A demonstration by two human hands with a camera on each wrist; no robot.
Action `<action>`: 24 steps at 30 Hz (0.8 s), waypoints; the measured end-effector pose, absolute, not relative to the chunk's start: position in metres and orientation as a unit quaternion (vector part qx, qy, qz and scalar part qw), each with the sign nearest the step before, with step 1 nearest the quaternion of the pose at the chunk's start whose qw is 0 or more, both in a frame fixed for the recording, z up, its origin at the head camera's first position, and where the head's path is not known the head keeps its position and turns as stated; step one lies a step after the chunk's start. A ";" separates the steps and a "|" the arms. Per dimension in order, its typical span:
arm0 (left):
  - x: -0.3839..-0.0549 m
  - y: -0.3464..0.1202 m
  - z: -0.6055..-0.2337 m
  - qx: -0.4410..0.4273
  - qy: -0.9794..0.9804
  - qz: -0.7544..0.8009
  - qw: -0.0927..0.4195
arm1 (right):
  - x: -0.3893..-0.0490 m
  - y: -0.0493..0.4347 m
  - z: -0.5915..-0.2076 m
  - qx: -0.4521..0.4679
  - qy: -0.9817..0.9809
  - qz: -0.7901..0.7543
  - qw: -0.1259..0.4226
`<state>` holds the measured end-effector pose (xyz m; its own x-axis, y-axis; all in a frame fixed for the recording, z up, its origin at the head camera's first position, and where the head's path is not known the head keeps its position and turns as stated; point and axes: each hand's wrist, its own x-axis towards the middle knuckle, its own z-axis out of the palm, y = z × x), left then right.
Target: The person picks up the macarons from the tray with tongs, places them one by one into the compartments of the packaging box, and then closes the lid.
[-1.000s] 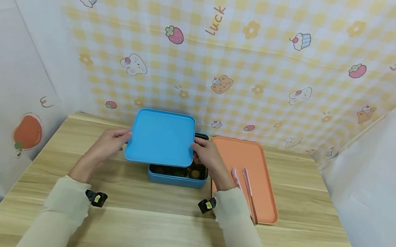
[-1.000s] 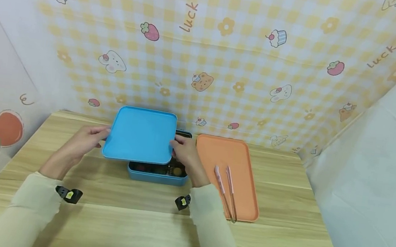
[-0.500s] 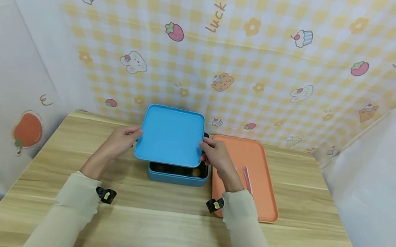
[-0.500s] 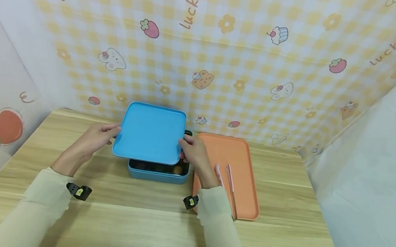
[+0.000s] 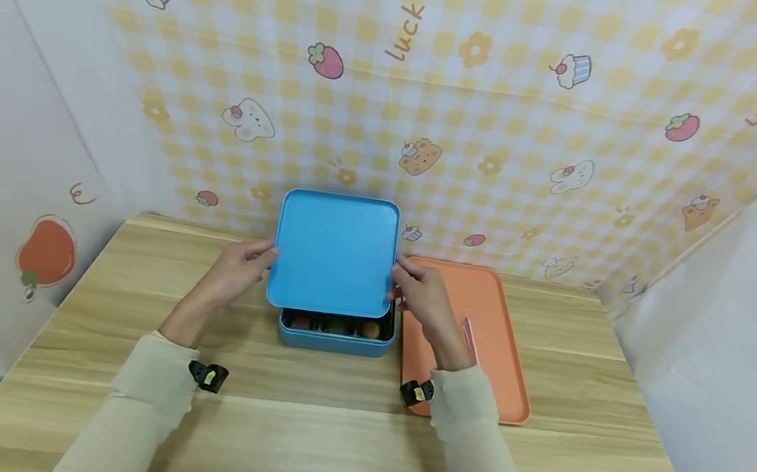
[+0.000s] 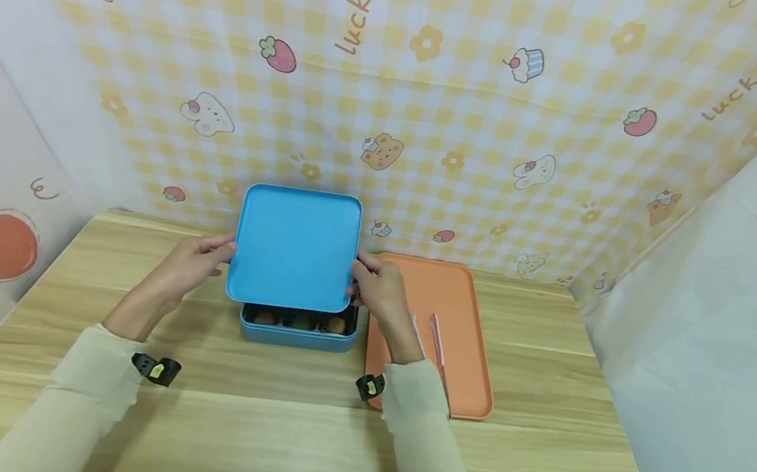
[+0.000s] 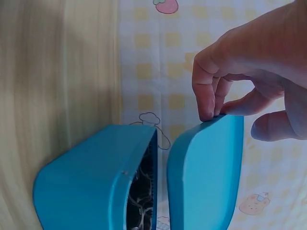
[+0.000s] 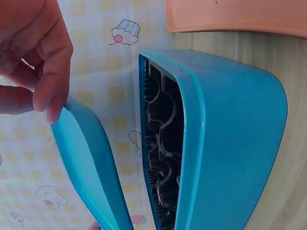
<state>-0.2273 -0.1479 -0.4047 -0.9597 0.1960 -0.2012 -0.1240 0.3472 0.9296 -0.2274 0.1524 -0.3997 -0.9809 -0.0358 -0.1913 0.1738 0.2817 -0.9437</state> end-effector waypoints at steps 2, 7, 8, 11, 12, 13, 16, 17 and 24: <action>-0.227 -0.147 -0.404 0.026 0.807 0.573 0.137 | -0.227 0.154 -0.400 0.046 0.795 -0.600 0.078; -0.226 -0.144 -0.403 0.037 0.801 0.584 0.124 | -0.226 0.156 -0.399 0.046 0.795 -0.602 0.055; -0.226 -0.143 -0.402 0.037 0.800 0.586 0.122 | -0.226 0.156 -0.400 0.046 0.795 -0.603 0.052; -0.225 -0.142 -0.399 0.034 0.801 0.586 0.120 | -0.227 0.157 -0.399 0.047 0.795 -0.603 0.040; -0.225 -0.142 -0.399 0.033 0.801 0.586 0.119 | -0.227 0.158 -0.399 0.048 0.795 -0.604 0.036; -0.226 -0.142 -0.398 0.034 0.802 0.585 0.116 | -0.227 0.158 -0.399 0.048 0.795 -0.604 0.033; -0.226 -0.141 -0.397 0.044 0.799 0.591 0.100 | -0.228 0.158 -0.398 0.048 0.793 -0.606 0.025; -0.226 -0.141 -0.397 0.047 0.798 0.593 0.095 | -0.228 0.158 -0.398 0.047 0.793 -0.608 0.023; -0.226 -0.140 -0.397 0.042 0.795 0.600 0.076 | -0.228 0.158 -0.399 0.032 0.796 -0.604 0.015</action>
<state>-0.2259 -0.1396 -0.3967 -0.9851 0.1571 -0.0702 -0.0243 0.2768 0.9606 -0.2279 0.1583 -0.3990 -0.9976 0.0324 -0.0616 0.0680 0.2678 -0.9611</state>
